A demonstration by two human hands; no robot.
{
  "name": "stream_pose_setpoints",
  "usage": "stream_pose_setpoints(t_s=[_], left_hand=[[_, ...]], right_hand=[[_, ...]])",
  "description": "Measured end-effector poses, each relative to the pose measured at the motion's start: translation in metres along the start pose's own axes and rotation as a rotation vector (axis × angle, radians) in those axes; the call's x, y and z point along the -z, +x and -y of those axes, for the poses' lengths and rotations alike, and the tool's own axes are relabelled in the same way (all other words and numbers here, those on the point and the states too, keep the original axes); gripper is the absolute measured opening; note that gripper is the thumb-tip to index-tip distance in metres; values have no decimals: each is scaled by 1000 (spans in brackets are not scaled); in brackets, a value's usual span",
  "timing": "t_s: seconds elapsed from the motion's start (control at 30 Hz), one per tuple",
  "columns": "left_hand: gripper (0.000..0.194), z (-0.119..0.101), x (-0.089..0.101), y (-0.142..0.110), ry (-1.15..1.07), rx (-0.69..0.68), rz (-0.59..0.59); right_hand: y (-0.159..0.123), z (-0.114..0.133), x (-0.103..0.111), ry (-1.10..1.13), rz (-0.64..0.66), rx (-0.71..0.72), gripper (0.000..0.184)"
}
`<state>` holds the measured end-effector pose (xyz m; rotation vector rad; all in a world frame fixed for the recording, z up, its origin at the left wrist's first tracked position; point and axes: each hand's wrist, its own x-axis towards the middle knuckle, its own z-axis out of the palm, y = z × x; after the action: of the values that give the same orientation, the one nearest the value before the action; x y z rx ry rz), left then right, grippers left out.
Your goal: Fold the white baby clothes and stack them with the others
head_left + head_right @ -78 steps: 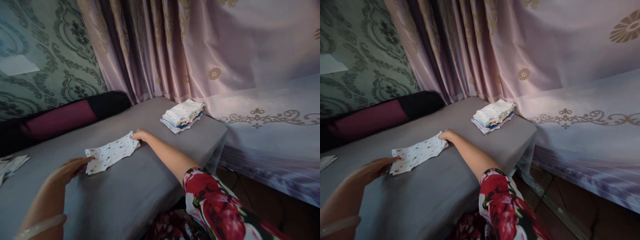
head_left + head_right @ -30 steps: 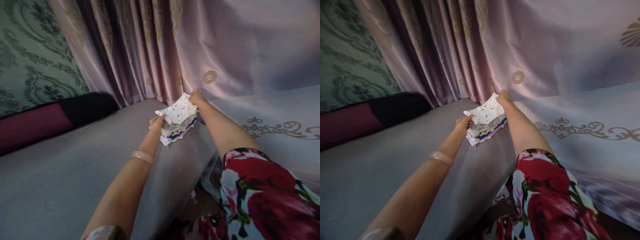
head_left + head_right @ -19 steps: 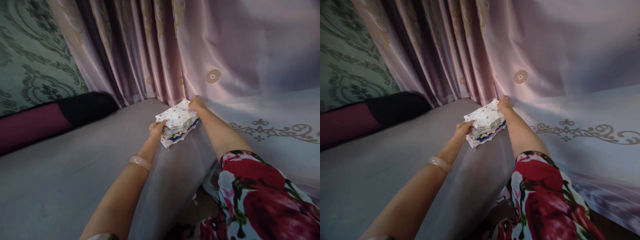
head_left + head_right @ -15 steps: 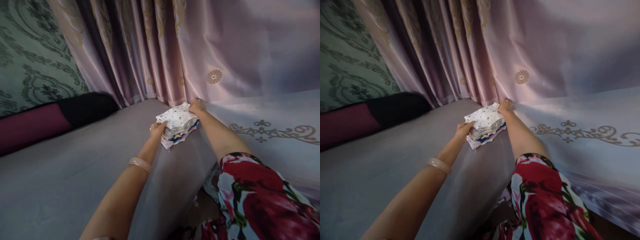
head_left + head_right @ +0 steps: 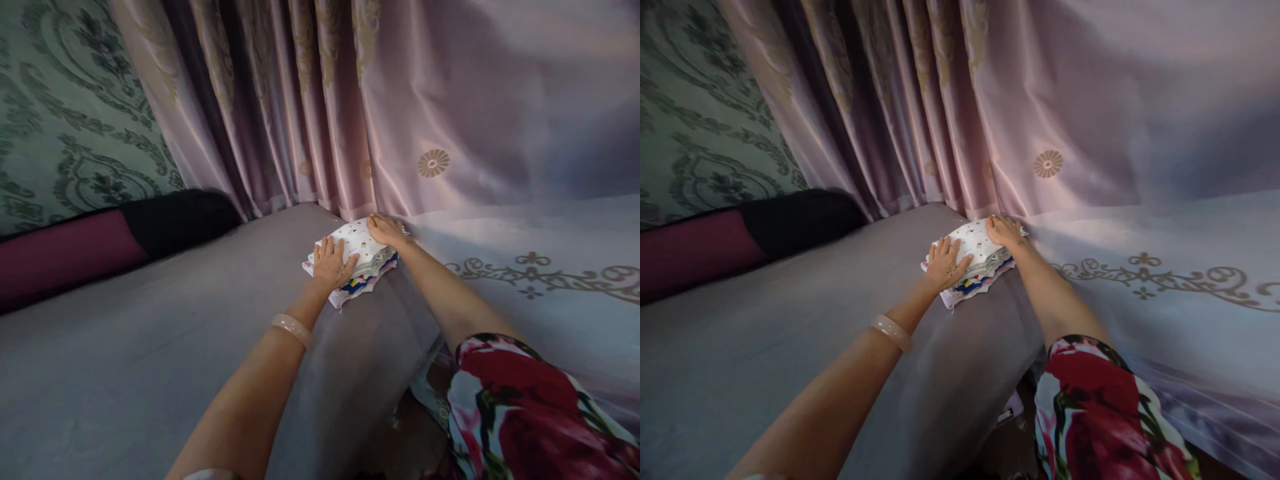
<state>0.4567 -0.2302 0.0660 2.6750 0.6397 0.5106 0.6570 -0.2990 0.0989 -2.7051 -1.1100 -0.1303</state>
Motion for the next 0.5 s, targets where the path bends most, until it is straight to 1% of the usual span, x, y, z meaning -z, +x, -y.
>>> stream_pose_setpoints(t_s=[0.07,0.13,0.2,0.3,0.33,0.4,0.47,0.5], left_hand=[[67,2,-7,-2,8,24,35],[67,3,-11,-2,-3,50,41],[67,3,-11,0,-17,75,62],[69,2,-6,2,-47,65,100],[69,2,-2,1,-64,58,94],[69,4,4,-5,-102,66,48],[67,10,8,-17,-132,103,-19],[66,15,9,-25,-140,127,-43]], right_hand=[[-2,-4,-9,-2,3,-16,55],[-2,-7,-15,-8,-9,-18,54],[-2,-8,-15,-9,0,-9,54],[-1,-5,-8,3,45,-18,55],[-2,-1,-4,3,40,-21,55],[-5,11,3,5,-23,-15,55],[-13,27,7,19,-75,43,56],[-17,36,7,27,-75,89,56]])
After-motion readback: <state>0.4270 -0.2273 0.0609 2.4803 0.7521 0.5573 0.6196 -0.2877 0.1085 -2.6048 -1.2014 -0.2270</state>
